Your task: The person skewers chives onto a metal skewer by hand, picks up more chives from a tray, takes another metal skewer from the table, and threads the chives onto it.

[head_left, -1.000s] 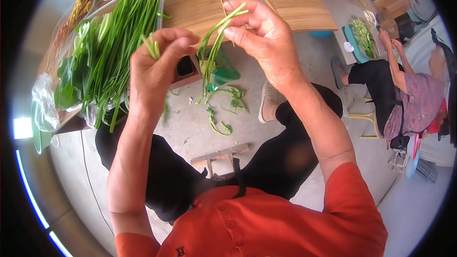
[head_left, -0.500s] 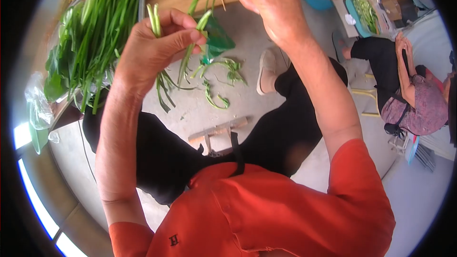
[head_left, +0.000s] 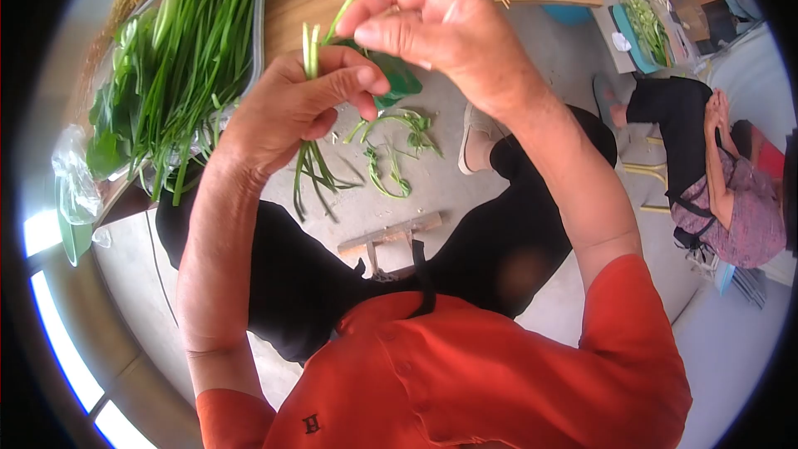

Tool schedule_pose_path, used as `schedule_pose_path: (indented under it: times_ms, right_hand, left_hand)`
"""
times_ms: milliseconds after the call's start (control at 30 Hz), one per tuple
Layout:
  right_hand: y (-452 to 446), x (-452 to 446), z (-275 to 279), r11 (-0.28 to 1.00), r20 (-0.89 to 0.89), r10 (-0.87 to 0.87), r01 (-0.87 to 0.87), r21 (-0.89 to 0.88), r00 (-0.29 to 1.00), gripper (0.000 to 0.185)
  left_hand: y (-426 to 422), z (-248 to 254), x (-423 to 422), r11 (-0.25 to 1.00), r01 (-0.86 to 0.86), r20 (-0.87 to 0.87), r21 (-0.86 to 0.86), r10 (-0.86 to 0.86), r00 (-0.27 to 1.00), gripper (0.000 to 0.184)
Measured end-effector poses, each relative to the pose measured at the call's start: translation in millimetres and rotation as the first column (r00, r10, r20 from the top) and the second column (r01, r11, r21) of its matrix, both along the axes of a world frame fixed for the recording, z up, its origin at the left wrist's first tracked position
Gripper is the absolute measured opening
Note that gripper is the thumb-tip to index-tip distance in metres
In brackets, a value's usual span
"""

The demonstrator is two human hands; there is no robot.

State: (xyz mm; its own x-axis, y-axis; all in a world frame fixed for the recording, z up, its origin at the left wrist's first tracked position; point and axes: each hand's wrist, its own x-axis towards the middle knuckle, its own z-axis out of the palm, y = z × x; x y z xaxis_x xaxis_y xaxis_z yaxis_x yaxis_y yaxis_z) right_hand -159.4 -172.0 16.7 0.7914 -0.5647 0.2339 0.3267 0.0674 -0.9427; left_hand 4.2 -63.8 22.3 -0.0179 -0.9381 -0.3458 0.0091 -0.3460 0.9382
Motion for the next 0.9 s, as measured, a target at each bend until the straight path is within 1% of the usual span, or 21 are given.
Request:
schedule_pose_path:
  times_ms: [33, 167, 233, 267, 333, 467, 533, 567, 633, 667, 700, 767, 900]
  right_hand:
    - [2.8, -0.2, 0.9, 0.999, -0.037, 0.030, -0.030, 0.014, 0.999, 0.043]
    - [9.7, 5.0, 0.9, 0.999, -0.033, 0.042, -0.042, 0.003, 0.999, 0.043]
    - [11.5, 6.5, 3.0, 1.000, -0.092, 0.019, -0.017, 0.014, 0.996, 0.042]
    - [11.4, 8.6, 0.9, 1.000, -0.092, 0.021, -0.020, 0.011, 0.996, 0.042]
    - [11.7, 12.9, -5.7, 0.998, -0.074, -0.044, 0.041, -0.046, 0.996, 0.039]
    - [11.6, 9.2, -1.5, 0.999, -0.124, -0.022, 0.018, -0.030, 0.992, 0.039]
    - [5.3, 7.3, -0.4, 0.999, -0.042, -0.014, 0.015, 0.030, 0.999, 0.035]
    - [2.2, 6.8, -1.3, 0.999, -0.041, -0.014, 0.015, 0.029, 0.999, 0.035]
    - [-3.7, 6.8, -3.8, 0.984, -0.050, -0.143, 0.137, -0.113, 0.988, 0.034]
    - [-2.3, 4.1, 1.6, 0.989, -0.079, -0.134, 0.128, -0.067, 0.988, 0.035]
    - [-2.2, 3.3, 2.2, 0.990, -0.079, -0.133, 0.128, -0.065, 0.988, 0.035]
    - [-1.2, 2.6, 3.0, 0.992, -0.068, -0.113, 0.109, -0.062, 0.991, 0.035]
    - [1.4, 2.5, 6.6, 0.996, -0.067, -0.088, 0.088, -0.006, 0.994, 0.033]
  left_hand:
    - [-0.6, -0.1, -0.3, 1.000, 0.015, -0.020, 0.004, -0.015, 1.000, 0.023]
    - [-0.7, -0.1, -3.1, 1.000, -0.013, -0.016, -0.015, 0.012, 1.000, 0.024]
    - [-1.7, -1.2, 0.7, 0.995, 0.102, -0.056, -0.001, -0.102, 0.993, 0.024]
    - [-1.5, -2.1, 0.5, 0.995, 0.099, -0.055, -0.004, -0.099, 0.994, 0.024]
    - [-1.3, -3.8, -1.1, 0.991, 0.130, 0.107, -0.028, -0.126, 0.986, 0.025]
    - [-0.5, -2.9, 0.0, 0.989, 0.143, 0.119, -0.040, -0.137, 0.983, 0.028]
    - [0.1, -0.6, -1.6, 0.988, 0.056, -0.025, -0.141, -0.060, 0.998, 0.032]
    - [0.8, 3.7, -2.8, 0.988, 0.057, -0.024, -0.143, -0.061, 0.998, 0.032]
    - [1.7, 14.5, -3.5, 0.995, -0.012, -0.222, -0.096, -0.010, 0.975, 0.035]
    - [1.8, 14.8, -1.8, 0.996, -0.034, -0.233, -0.078, 0.014, 0.972, 0.035]
    - [0.7, 12.4, -0.6, 0.996, -0.034, -0.232, -0.077, 0.016, 0.973, 0.035]
    - [-2.3, 2.7, 1.9, 0.984, -0.127, -0.234, -0.129, 0.095, 0.968, 0.031]
    - [-3.7, -3.2, 9.7, 0.987, -0.091, -0.270, -0.129, 0.053, 0.962, 0.026]
